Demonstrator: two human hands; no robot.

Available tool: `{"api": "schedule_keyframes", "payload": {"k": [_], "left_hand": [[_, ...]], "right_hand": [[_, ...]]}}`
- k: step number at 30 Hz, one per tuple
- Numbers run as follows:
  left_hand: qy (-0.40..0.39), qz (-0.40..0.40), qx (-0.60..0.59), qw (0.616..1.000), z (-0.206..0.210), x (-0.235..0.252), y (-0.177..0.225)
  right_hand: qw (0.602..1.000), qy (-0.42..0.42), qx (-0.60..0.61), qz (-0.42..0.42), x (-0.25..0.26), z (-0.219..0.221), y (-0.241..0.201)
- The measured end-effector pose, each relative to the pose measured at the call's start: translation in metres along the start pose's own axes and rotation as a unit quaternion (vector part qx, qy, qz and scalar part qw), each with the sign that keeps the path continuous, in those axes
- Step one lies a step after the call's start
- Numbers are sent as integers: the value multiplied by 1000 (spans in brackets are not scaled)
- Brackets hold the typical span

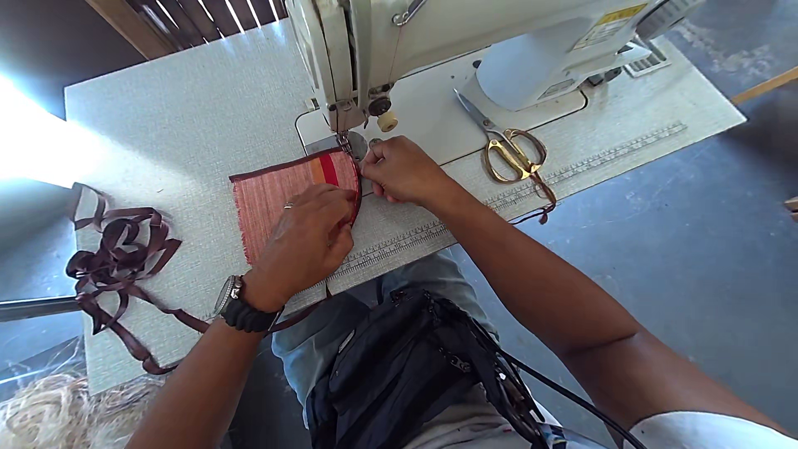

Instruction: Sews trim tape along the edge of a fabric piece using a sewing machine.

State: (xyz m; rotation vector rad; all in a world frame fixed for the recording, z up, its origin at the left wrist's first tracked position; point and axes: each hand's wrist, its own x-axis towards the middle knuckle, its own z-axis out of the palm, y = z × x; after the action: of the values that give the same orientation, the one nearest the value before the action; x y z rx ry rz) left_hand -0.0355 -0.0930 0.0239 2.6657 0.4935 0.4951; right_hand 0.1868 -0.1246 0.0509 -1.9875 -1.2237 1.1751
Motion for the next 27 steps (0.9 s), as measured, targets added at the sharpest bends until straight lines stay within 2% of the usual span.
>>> {"api": "schedule_keyframes", "payload": {"k": [4,8,11,14,17,23,27], "left_hand": [[0,-7,-25,1000,-4,1,-2],[-1,-20,-55,998,-10,2,-4],[-7,-47,-106,993,-19,3,-6],[-18,-81,-141,987,-27,5,-11],[-22,-105,-154,982,-34,5,-10],[-21,-105,-128,986,-41,4,-9],[-16,-91,-118,989,-41,3,-10]], "right_hand": [[999,7,40,-20,-24,-1,7],[990,-78,48,-105,-68,13,30],[968,-91,-79,-221,-95,37,44],[902,-29,-259,-344,-108,63,42],[862,20,-346,-370,-99,79,42],[872,35,-299,-385,-84,70,49],[892,55,-150,-423,-95,48,62]]}}
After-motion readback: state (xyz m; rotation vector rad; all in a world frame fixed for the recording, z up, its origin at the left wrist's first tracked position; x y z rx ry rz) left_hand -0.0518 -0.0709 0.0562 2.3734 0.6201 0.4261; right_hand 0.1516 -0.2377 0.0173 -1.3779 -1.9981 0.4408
